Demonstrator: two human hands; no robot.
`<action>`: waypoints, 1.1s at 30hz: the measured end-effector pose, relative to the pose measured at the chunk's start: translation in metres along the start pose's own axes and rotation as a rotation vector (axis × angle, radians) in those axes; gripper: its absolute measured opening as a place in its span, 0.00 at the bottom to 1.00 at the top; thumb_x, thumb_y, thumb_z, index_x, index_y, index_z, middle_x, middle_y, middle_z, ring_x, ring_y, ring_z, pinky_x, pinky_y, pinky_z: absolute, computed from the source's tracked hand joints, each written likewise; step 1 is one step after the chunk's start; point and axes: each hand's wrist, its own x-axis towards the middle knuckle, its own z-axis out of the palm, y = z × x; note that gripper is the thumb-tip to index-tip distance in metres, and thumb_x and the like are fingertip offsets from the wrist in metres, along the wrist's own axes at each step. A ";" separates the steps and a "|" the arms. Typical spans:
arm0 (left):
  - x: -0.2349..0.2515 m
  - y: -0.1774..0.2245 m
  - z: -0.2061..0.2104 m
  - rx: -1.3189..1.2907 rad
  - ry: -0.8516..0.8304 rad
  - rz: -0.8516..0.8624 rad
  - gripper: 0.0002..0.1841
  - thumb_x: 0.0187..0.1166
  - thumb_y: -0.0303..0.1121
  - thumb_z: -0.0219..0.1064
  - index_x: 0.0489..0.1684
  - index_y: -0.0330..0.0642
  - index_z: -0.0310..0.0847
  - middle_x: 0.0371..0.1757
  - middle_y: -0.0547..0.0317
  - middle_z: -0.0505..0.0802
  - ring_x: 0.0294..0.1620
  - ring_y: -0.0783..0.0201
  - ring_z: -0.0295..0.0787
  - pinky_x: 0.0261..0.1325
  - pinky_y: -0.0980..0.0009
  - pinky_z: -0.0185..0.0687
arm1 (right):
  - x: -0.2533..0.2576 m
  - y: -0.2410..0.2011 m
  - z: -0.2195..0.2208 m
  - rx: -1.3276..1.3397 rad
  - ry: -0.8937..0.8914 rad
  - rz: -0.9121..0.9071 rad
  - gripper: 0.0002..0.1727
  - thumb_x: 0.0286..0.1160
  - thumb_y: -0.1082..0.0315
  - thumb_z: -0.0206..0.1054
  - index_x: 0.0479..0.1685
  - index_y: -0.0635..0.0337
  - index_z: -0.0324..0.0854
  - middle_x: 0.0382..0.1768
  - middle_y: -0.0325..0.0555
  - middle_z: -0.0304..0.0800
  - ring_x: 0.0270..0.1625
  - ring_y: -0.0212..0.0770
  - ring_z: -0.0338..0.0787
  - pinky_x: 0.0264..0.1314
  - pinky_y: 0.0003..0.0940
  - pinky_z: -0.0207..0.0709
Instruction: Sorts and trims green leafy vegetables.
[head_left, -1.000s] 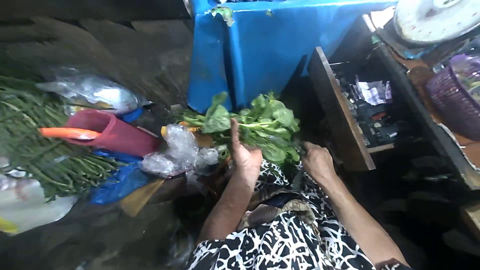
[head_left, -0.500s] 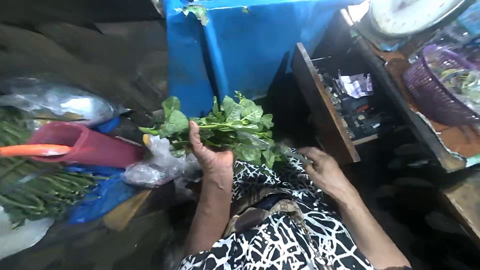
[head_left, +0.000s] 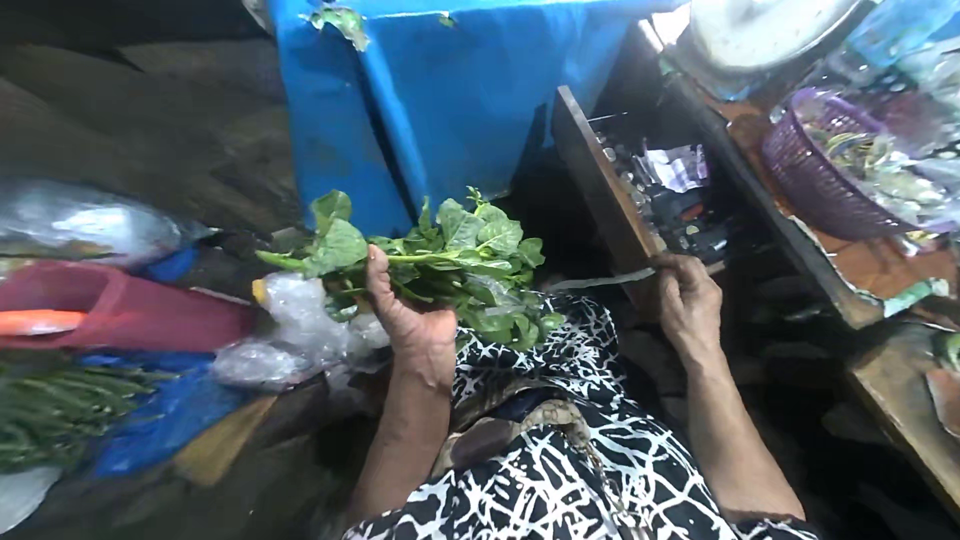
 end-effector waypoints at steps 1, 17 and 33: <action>-0.002 0.001 0.003 0.007 0.023 -0.011 0.14 0.91 0.46 0.53 0.64 0.54 0.76 0.56 0.61 0.90 0.61 0.63 0.89 0.62 0.56 0.88 | 0.000 0.000 0.001 0.000 0.011 0.002 0.16 0.83 0.71 0.56 0.54 0.64 0.89 0.52 0.55 0.93 0.53 0.44 0.93 0.59 0.40 0.86; -0.020 -0.003 0.000 -0.014 -0.003 -0.091 0.12 0.85 0.43 0.64 0.61 0.56 0.78 0.57 0.62 0.89 0.63 0.63 0.87 0.64 0.55 0.86 | -0.025 -0.109 0.059 0.130 -0.237 -0.479 0.15 0.80 0.63 0.66 0.56 0.60 0.91 0.46 0.48 0.97 0.56 0.47 0.94 0.74 0.53 0.77; -0.009 -0.004 -0.024 0.271 -0.076 -0.055 0.20 0.83 0.56 0.63 0.69 0.63 0.76 0.62 0.69 0.89 0.64 0.69 0.86 0.65 0.61 0.86 | -0.034 -0.073 0.033 0.231 -0.498 0.101 0.17 0.87 0.64 0.57 0.54 0.64 0.89 0.33 0.44 0.93 0.35 0.34 0.90 0.47 0.36 0.85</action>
